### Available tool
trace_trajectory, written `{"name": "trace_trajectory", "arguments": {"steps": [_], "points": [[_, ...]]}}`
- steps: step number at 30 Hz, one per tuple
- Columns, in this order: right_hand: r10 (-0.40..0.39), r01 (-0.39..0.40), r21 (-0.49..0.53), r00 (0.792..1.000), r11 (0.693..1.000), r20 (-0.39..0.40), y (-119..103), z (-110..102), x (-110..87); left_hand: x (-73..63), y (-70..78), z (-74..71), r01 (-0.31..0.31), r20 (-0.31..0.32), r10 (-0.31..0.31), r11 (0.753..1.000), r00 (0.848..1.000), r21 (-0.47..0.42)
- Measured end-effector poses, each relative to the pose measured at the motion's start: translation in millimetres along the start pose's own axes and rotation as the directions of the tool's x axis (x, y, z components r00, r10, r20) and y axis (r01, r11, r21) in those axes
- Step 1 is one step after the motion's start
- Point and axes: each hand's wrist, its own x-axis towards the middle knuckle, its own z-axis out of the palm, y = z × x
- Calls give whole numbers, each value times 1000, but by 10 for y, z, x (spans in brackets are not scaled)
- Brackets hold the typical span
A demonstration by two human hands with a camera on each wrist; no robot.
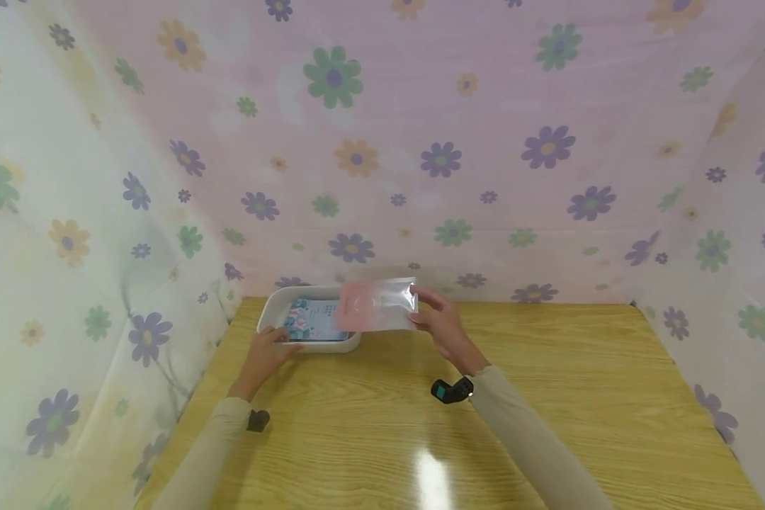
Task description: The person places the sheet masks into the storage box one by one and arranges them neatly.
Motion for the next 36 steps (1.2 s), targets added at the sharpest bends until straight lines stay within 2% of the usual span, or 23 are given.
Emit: {"name": "trace_trajectory", "arguments": {"steps": [12, 20, 26, 36], "points": [[11, -10, 37, 1000, 999, -19, 99, 207, 186, 16, -16, 9, -9, -4, 9, 1000, 1000, 0], [43, -41, 60, 999, 997, -33, 181, 396, 309, 9, -8, 16, -53, -48, 53, 998, 997, 18], [58, -55, 59, 997, 997, -51, 249, 492, 368, 8, -16, 24, -34, -18, 34, 999, 999, 8], [74, -72, 47, 996, 996, -56, 362, 666, 452, -5, -16, 2, -30, -11, 30, 1000, 999, 6]]}}
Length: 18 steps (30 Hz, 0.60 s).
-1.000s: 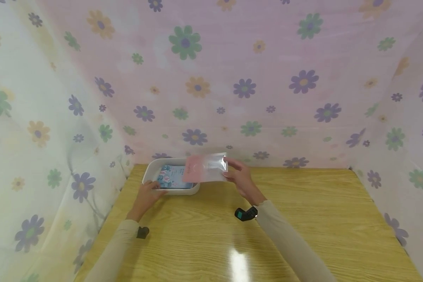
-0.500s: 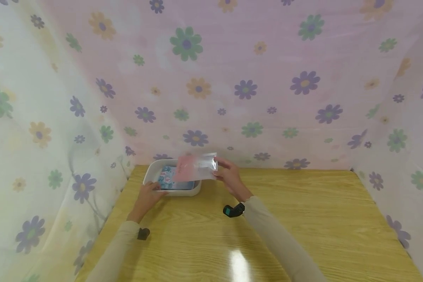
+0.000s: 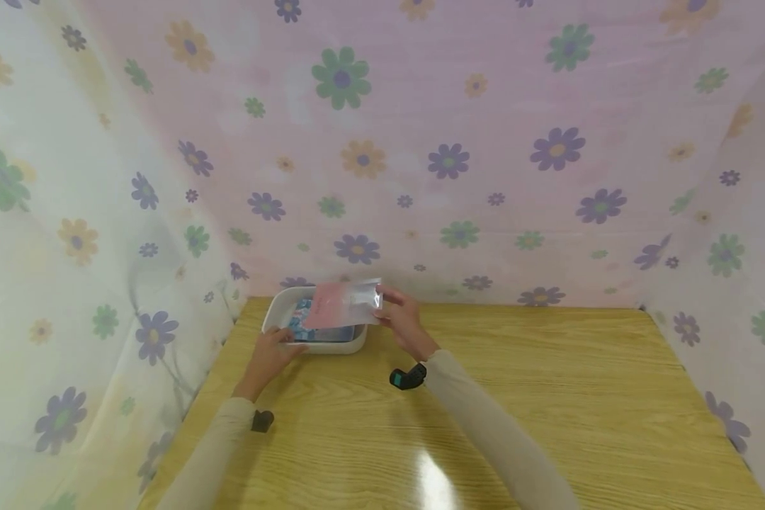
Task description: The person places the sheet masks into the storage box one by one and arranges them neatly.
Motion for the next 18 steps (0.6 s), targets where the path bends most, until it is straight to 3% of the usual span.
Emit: {"name": "trace_trajectory", "arguments": {"steps": [12, 18], "points": [[4, -4, 11, 1000, 1000, -14, 181, 231, 148, 1, -32, -13, 20, 21, -20, 1000, 1000, 6], [11, -15, -60, 998, 998, -60, 225, 332, 195, 17, -2, -7, 11, 9, -11, 1000, 1000, -10]]}}
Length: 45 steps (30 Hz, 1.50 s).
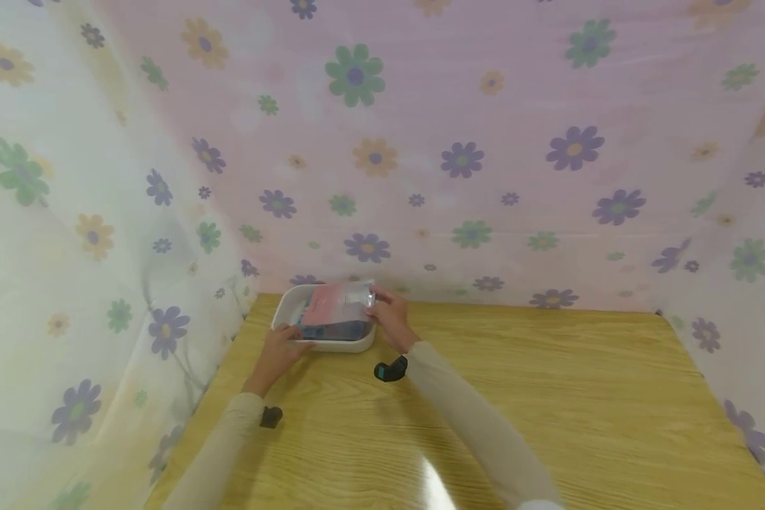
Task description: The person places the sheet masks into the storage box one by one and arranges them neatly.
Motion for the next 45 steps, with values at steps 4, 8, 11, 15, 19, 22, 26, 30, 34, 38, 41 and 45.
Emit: {"name": "trace_trajectory", "arguments": {"steps": [4, 8, 11, 15, 19, 22, 26, 30, 34, 38, 41, 45], "points": [[-6, 6, -21, 1000, 1000, -5, 44, 62, 31, 14, 25, 26, -7, -10, 7, 1000, 1000, 9], [-35, 35, -35, 999, 999, -25, 148, 121, 90, 23, 30, 62, -17, -22, 17, 999, 1000, 30], [-46, 44, -74, 998, 996, -33, 220, 115, 124, 44, 37, 109, -38, -35, 40, 999, 999, 37], [-43, 37, -215, 999, 976, -22, 277, 95, 126, 62, 52, 144, -35, -25, 35, 999, 999, 30], [-103, 109, -480, 994, 871, 40, 323, 73, 122, 76, 54, 157, -24, -10, 24, 999, 1000, 23], [-180, 244, -658, 970, 712, 164, 339, 68, 116, 81, 39, 157, -30, -20, 30, 1000, 999, -2], [-252, 405, -763, 914, 504, 318, 285, 82, 53, 80, 17, 149, -27, -13, 27, 999, 1000, -18], [-268, 467, -754, 884, 463, 383, 175, 78, -8, 61, -38, 123, 14, 15, -14, 1000, 1000, -10], [-217, 442, -710, 895, 548, 389, 63, -17, -28, 63, -107, 73, 21, 19, -21, 1000, 1000, -20], [-131, 382, -689, 912, 616, 388, -71, -166, -85, 85, -177, 16, -4, 20, 5, 999, 1000, -34], [-71, 357, -691, 911, 629, 406, -165, -287, -163, 61, -233, -45, 9, 43, -7, 999, 999, -39], [-32, 383, -695, 887, 609, 461, -286, -497, -318, -1, -291, -142, 30, 82, -24, 997, 996, -65]]}}
